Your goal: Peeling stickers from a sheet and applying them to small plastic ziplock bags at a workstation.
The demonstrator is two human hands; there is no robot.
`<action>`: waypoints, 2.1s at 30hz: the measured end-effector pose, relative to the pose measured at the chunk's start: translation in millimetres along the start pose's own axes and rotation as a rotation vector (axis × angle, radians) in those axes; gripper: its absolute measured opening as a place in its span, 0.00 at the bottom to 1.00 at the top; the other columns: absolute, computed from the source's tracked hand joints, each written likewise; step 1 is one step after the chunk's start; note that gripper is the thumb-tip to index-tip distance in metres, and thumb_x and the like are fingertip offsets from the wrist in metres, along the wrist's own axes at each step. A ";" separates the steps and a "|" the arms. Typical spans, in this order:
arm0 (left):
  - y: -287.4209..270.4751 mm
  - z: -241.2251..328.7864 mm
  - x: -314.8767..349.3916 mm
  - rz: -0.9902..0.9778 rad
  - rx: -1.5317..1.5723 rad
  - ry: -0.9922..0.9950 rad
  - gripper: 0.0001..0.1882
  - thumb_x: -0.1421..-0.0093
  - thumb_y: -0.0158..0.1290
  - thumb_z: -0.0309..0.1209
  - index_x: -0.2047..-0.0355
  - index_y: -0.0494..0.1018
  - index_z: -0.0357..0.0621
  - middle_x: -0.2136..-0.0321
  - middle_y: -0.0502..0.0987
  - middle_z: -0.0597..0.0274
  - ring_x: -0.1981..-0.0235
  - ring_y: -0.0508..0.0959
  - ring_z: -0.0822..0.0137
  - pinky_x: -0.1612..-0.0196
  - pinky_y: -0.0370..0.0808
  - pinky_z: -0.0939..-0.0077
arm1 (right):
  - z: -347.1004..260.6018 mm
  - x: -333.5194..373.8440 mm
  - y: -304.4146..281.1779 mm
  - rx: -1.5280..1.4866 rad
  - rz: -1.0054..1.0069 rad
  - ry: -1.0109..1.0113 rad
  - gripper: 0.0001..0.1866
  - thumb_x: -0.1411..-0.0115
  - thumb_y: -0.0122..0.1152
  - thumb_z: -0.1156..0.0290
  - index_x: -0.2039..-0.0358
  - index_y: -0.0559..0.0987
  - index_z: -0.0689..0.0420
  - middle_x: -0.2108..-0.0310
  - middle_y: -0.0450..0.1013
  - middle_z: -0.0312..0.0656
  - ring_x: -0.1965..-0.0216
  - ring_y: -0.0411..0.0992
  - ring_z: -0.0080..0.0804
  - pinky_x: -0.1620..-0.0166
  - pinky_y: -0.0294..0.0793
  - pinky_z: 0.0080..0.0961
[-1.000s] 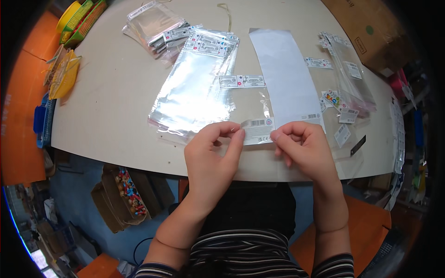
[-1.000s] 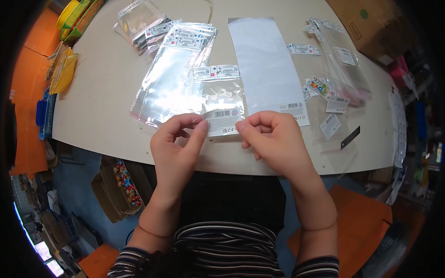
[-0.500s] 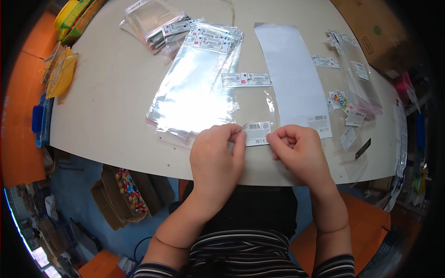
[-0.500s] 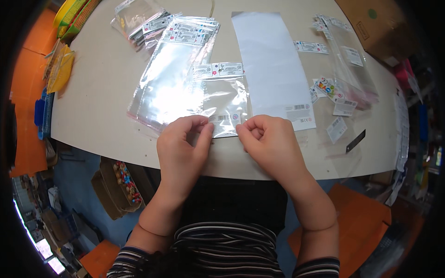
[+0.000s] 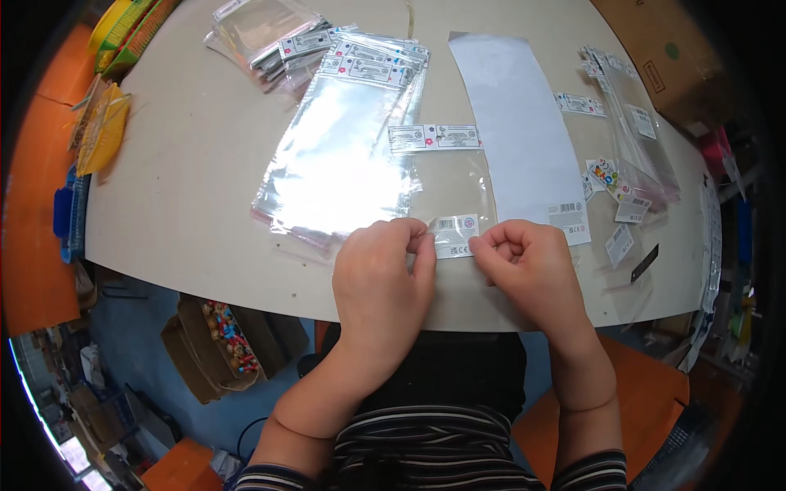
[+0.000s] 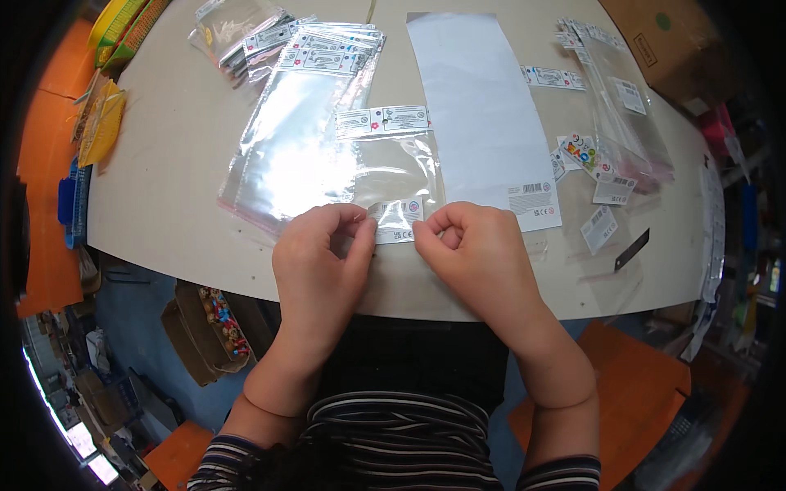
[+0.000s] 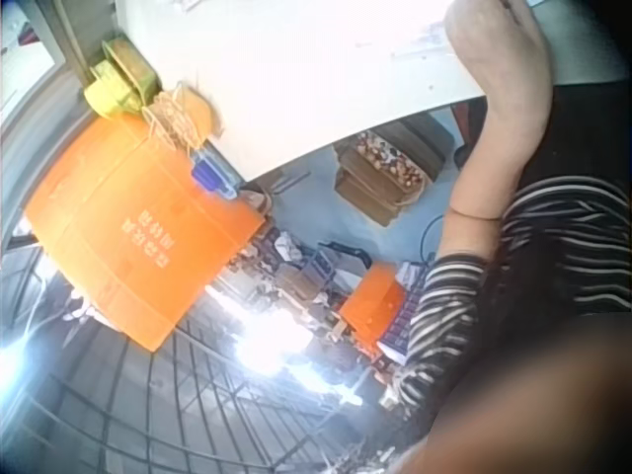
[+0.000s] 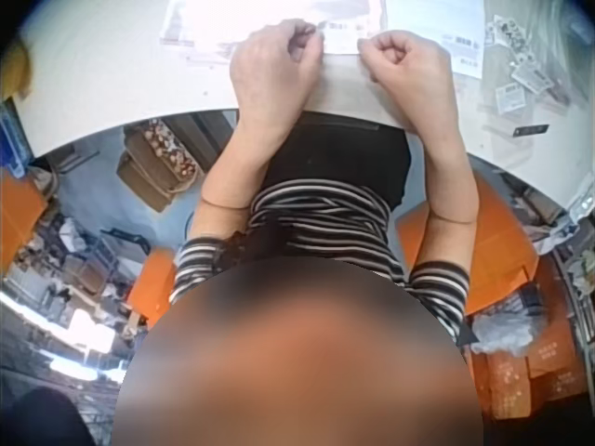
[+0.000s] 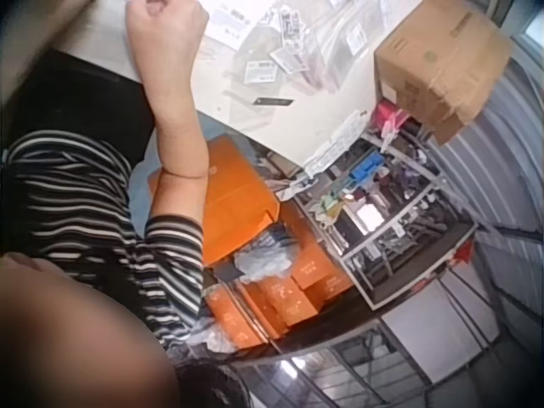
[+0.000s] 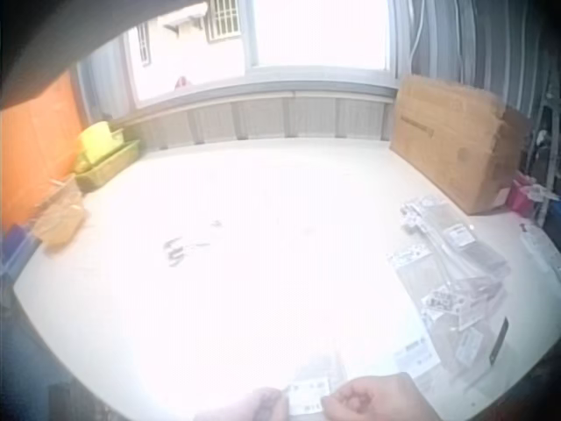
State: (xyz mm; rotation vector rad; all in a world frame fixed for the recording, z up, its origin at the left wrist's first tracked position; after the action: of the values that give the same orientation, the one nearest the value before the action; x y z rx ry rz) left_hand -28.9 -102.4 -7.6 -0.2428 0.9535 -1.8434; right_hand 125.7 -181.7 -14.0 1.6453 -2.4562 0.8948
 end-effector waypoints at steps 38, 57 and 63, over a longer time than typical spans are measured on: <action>20.4 7.4 20.7 -0.279 -0.579 0.301 0.28 0.34 0.45 0.41 0.34 0.61 0.52 0.31 0.57 0.60 0.30 0.49 0.38 0.39 0.42 0.20 | 39.6 23.6 -61.2 0.665 0.420 -0.473 0.17 0.45 0.69 0.70 0.57 0.78 0.64 0.46 0.73 0.53 0.38 0.65 0.52 0.37 0.62 0.46; 13.8 11.8 31.1 -0.344 -0.576 0.212 0.28 0.34 0.45 0.38 0.33 0.60 0.50 0.31 0.55 0.58 0.30 0.49 0.36 0.40 0.40 0.18 | 6.6 -4.9 -136.8 -0.271 0.431 -0.235 0.28 0.43 0.66 0.74 0.42 0.70 0.64 0.66 0.78 0.38 0.68 0.74 0.19 0.67 0.72 0.14; 29.0 19.7 24.9 -0.292 -0.548 0.275 0.28 0.35 0.46 0.38 0.35 0.62 0.46 0.32 0.57 0.57 0.32 0.51 0.34 0.43 0.40 0.13 | 18.7 9.1 -167.2 -0.608 0.384 -0.215 0.24 0.41 0.64 0.74 0.44 0.72 0.64 0.61 0.78 0.38 0.68 0.74 0.16 0.67 0.73 0.10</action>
State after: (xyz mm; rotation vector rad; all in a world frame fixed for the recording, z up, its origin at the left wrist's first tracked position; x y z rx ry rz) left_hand -10.0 -138.7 -20.8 -0.4902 1.6868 -1.8698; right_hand 270.9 -242.8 46.0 1.1270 -2.8353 -0.0535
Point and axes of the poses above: each hand's wrist, its own x-axis away from the middle knuckle, its own y-axis out of the palm, z = x × y, the point moved 4 cm from there along -x, towards the middle knuckle
